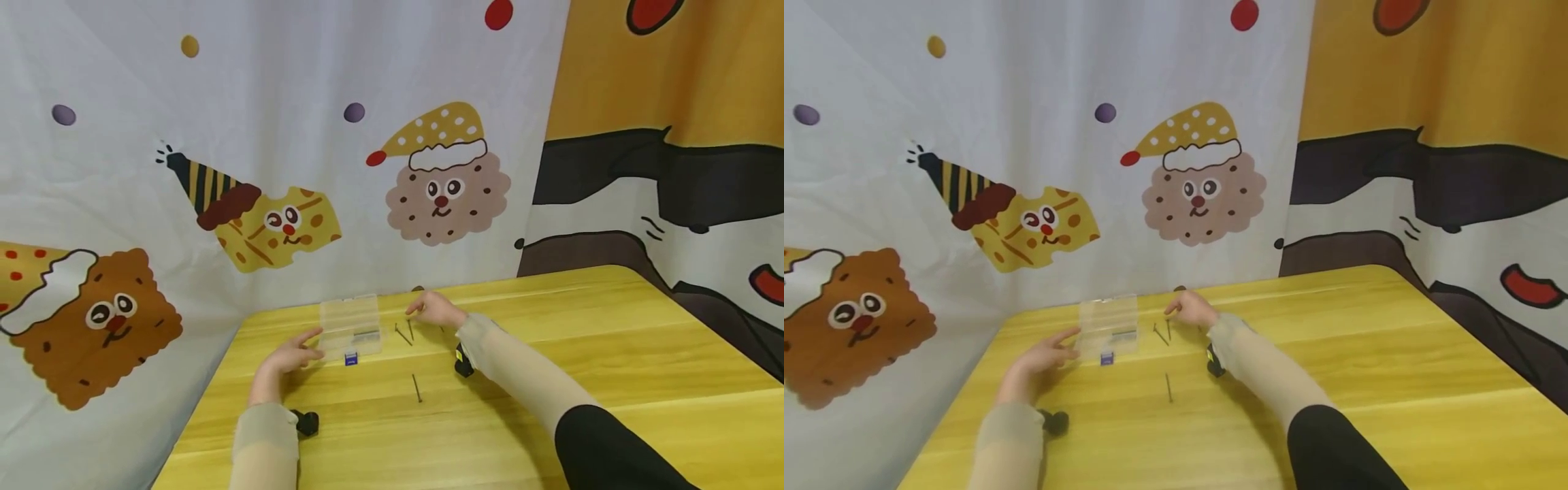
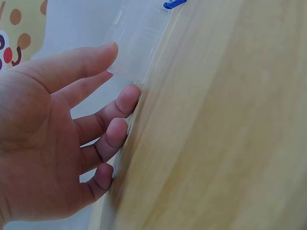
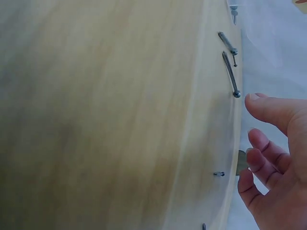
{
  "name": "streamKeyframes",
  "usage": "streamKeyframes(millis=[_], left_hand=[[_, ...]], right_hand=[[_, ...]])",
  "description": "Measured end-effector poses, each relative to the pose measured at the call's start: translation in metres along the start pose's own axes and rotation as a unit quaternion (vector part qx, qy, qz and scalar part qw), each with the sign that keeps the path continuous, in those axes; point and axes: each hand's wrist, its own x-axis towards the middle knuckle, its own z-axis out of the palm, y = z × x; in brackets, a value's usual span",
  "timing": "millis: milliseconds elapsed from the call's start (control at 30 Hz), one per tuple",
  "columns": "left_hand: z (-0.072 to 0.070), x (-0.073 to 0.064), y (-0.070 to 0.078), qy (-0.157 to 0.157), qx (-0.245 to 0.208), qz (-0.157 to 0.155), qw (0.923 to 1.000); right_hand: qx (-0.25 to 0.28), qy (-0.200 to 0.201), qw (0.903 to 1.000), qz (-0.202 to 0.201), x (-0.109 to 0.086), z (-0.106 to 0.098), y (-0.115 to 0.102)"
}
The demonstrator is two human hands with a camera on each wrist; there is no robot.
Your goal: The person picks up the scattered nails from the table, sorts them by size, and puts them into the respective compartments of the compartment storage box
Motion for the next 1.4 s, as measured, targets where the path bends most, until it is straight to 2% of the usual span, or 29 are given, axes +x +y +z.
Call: streamKeyframes(millis=[133,267,533,900,1100,1400], left_hand=[[0.001,0.002,0.001,-0.002,-0.002,0.004,1.0],[0.001,0.004,0.003,-0.004,-0.001,0.01,0.9999],[-0.001,0.002,0.005,-0.007,0.005,0.017,0.9998],[0.0,0.005,0.002,-0.003,-0.002,0.002,1.0],[-0.001,0.004,-0.001,-0.001,-0.005,-0.004,1.0],[0.0,0.003,-0.004,-0.002,-0.002,-0.009,1.0]], right_hand=[[-0.018,-0.011,0.9998,0.002,0.004,0.0,0.006],[-0.04,-0.024,0.9988,-0.014,0.008,-0.001,0.009],[-0.05,-0.035,0.9979,-0.02,0.009,-0.004,0.007],[-0.056,-0.027,0.9979,-0.015,0.005,-0.004,0.007],[-0.054,-0.033,0.9976,-0.029,-0.001,-0.006,0.004],[-0.082,-0.051,0.9944,-0.042,-0.007,-0.005,0.008]])
